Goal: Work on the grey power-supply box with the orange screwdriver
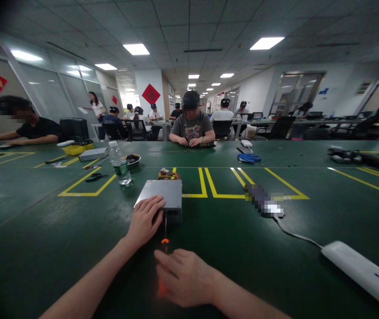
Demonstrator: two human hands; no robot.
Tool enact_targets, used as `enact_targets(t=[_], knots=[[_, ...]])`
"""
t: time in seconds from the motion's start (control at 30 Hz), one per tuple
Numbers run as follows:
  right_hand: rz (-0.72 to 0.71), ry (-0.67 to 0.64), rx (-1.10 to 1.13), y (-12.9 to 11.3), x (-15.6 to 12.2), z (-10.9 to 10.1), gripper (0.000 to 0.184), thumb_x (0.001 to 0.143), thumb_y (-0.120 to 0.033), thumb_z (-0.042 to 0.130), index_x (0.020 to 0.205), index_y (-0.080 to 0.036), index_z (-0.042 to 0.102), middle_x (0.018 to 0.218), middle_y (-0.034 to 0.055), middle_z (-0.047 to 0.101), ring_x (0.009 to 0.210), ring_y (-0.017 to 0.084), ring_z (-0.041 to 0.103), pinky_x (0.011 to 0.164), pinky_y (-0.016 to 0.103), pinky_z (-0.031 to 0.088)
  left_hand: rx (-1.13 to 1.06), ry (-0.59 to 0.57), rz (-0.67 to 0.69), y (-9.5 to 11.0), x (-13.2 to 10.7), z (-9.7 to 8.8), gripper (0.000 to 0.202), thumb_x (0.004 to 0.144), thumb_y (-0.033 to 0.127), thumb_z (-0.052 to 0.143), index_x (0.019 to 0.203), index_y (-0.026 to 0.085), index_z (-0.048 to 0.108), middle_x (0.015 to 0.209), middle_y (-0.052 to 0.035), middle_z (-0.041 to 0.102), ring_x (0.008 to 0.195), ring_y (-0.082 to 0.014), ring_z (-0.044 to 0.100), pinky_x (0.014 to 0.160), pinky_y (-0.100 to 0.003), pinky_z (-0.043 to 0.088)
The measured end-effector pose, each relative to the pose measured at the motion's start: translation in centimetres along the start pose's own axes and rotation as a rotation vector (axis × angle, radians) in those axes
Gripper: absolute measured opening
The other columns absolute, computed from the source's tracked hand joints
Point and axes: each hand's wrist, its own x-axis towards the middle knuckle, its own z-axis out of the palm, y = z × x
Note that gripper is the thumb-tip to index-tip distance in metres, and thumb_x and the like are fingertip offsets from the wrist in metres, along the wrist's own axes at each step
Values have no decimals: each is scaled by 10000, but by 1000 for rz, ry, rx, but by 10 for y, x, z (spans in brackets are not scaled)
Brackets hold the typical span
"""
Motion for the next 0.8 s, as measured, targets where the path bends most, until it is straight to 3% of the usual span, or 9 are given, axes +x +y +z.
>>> enact_targets(t=[0.17,0.43,0.67,0.73,0.8], knots=[[-61,-37,-47,6,0,4,320,827,-433,478,914,-132,541,1015,153,621,699,160,590,633,297,481,2,-36,-27,5,5,-6,257,825,181,449,1050,220,566,1180,-56,578,1132,-221,488,944,-414,370],[-8,-76,27,3,1,-1,399,825,-404,465,1142,-163,484,1131,179,553,851,205,600,713,337,485,-21,22,-56,6,1,2,261,814,182,473,1062,207,550,1165,-73,572,1142,-229,467,948,-417,352],[-1,102,5,-1,6,11,247,851,-372,441,785,-156,541,994,134,648,617,143,594,576,273,493,-43,-34,-60,2,-3,5,316,815,222,475,1129,208,510,1241,-72,524,1195,-230,419,976,-413,308],[24,106,25,0,7,10,293,862,-409,420,832,-147,548,993,140,649,665,158,614,605,281,505,-52,-36,-72,1,-4,5,325,815,223,474,1138,204,504,1255,-74,514,1201,-233,412,980,-416,300],[27,72,42,1,9,5,382,869,-467,393,996,-139,543,1023,149,638,753,179,630,653,295,515,-56,-32,-76,1,-4,6,335,812,221,475,1145,203,501,1264,-74,508,1204,-234,408,980,-417,299]])
